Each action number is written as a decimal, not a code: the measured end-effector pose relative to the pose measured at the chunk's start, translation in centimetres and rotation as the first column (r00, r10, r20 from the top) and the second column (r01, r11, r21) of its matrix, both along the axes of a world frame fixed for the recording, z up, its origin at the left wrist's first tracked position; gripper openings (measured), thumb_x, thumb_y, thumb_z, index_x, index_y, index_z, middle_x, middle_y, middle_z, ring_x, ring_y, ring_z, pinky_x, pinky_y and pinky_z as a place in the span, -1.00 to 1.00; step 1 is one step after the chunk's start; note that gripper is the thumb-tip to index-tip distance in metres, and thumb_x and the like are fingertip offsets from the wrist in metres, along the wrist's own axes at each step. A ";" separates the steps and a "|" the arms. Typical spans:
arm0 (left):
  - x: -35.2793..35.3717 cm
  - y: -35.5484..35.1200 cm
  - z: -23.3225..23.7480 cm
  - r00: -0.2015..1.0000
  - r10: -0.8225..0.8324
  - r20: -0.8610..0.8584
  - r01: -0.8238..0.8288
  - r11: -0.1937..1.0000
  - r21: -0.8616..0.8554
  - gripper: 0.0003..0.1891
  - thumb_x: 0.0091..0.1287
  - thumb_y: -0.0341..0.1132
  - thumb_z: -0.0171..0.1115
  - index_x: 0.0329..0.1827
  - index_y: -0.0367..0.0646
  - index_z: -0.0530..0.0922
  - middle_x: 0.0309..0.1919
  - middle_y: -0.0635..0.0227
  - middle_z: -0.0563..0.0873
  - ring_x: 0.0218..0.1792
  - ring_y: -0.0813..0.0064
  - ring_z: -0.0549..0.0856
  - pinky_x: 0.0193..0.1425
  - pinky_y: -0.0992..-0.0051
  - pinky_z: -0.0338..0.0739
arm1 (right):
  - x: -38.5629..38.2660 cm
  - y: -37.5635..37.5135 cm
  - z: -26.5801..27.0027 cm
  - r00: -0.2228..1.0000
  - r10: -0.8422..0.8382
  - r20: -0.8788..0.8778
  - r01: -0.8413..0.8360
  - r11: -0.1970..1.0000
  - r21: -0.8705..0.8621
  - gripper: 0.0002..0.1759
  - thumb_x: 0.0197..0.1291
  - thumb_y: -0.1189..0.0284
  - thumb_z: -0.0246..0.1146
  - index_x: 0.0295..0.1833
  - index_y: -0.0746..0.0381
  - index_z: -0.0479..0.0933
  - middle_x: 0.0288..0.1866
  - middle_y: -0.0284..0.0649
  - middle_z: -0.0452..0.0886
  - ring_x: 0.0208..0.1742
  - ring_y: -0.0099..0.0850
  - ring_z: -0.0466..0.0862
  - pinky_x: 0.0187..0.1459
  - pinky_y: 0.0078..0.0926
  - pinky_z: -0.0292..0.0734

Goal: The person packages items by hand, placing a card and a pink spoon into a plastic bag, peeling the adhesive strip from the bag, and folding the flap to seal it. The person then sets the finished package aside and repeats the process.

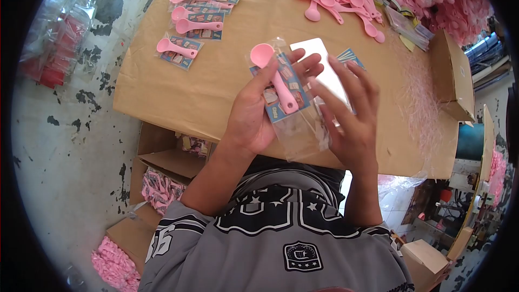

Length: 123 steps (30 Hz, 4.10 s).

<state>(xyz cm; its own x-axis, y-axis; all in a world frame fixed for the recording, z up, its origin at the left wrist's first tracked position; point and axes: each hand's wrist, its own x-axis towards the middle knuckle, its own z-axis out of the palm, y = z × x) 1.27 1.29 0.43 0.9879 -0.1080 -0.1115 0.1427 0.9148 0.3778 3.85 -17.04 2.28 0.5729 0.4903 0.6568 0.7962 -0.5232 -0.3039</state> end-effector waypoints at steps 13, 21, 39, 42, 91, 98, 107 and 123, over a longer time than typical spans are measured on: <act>-0.8 0.3 -1.5 0.949 -0.110 0.294 -0.063 0.850 0.523 -0.41 0.65 -0.09 0.23 0.60 -0.20 0.37 0.41 0.16 0.60 0.39 0.43 0.63 0.45 0.34 0.59 | -0.6 -1.9 0.9 0.751 0.314 -0.581 0.051 0.849 0.525 -0.45 0.31 0.71 0.39 0.41 0.33 0.51 -0.07 -0.10 0.77 -0.02 -0.42 0.73 0.15 -0.46 0.57; -2.5 -0.1 0.3 0.986 -0.168 -0.015 0.138 0.753 0.643 -0.64 0.57 -0.33 0.33 0.37 -0.17 0.65 0.08 0.30 0.80 0.00 0.58 0.80 -0.31 0.51 0.81 | -0.2 -1.7 -0.2 0.489 0.337 -0.805 0.074 0.903 0.423 -0.17 0.30 0.65 0.46 0.60 0.29 0.23 -0.21 -0.32 0.74 -0.22 -0.64 0.68 -0.15 -0.68 0.53; -3.2 -2.8 1.5 0.985 -0.077 0.156 -0.127 0.298 0.946 -0.26 0.48 -0.47 0.32 0.73 0.03 0.32 -0.57 0.60 0.24 -0.53 0.73 0.22 -0.45 0.58 0.23 | 2.1 0.2 -0.2 0.977 -0.147 0.151 0.120 0.977 0.174 -0.58 -0.02 0.65 0.51 0.03 0.19 0.76 -0.03 -0.26 0.73 -0.03 -0.20 0.64 -0.04 -0.23 0.60; -3.2 -2.8 1.4 0.955 -0.152 0.254 -0.220 0.212 0.952 -0.25 0.46 -0.48 0.37 0.72 -0.04 0.34 -0.51 0.69 0.22 -0.50 0.79 0.18 -0.45 0.64 0.11 | 2.2 -0.2 0.0 0.979 -0.150 0.141 0.122 0.974 0.190 -0.64 -0.02 0.68 0.49 -0.05 0.24 0.73 -0.07 -0.24 0.73 -0.05 -0.18 0.65 -0.04 -0.24 0.59; -3.0 0.2 1.2 0.976 0.005 0.218 -0.158 0.706 0.690 -0.71 0.48 -0.62 0.33 0.23 -0.32 0.62 -0.03 0.07 0.86 -0.01 0.58 0.80 0.07 0.59 0.66 | 0.7 -1.7 1.0 0.525 0.561 -0.640 0.037 0.736 0.676 -0.66 0.41 0.59 0.41 0.25 0.32 0.62 -0.16 -0.39 0.67 -0.19 -0.70 0.63 -0.15 -0.69 0.56; -3.5 3.7 0.2 0.883 0.024 0.469 -0.463 0.208 0.862 -0.55 0.45 -0.68 0.30 0.40 -0.29 0.63 0.09 0.14 0.86 0.06 0.52 0.82 0.17 0.56 0.67 | 2.3 -3.1 1.1 0.800 0.224 -0.557 0.123 0.846 0.518 -0.74 0.39 0.60 0.40 0.16 0.30 0.68 -0.22 -0.41 0.65 -0.20 -0.68 0.63 -0.17 -0.66 0.53; -2.3 9.8 0.7 0.738 0.110 0.666 -0.612 -0.307 0.729 -0.49 0.41 -0.63 0.13 0.44 -0.21 0.60 0.40 0.11 0.68 0.42 0.32 0.63 0.49 0.33 0.46 | 1.5 -5.3 -0.3 0.918 -0.017 -0.397 -0.062 0.981 -0.185 -0.68 0.19 0.35 0.54 0.05 0.15 0.72 -0.04 -0.22 0.57 0.03 -0.23 0.58 0.04 -0.25 0.52; -2.0 -2.2 0.3 0.860 -0.288 0.422 -0.462 -0.085 0.883 -0.78 0.50 -0.41 0.33 0.12 -0.27 0.77 -0.20 0.26 0.77 -0.28 0.53 0.63 -0.17 0.48 0.52 | 2.2 -4.8 -0.8 0.944 -0.057 -0.325 0.070 0.997 0.029 -0.90 0.26 0.54 0.41 -0.14 0.30 0.68 -0.05 -0.16 0.59 0.05 -0.13 0.57 0.06 -0.19 0.52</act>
<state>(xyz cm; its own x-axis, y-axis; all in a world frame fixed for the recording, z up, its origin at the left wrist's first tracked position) -0.72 -0.87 0.69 0.9234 -0.1686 0.3447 -0.3824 -0.4789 0.7902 6.06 -21.80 1.51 0.7870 0.4232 0.4489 0.6169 -0.5521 -0.5609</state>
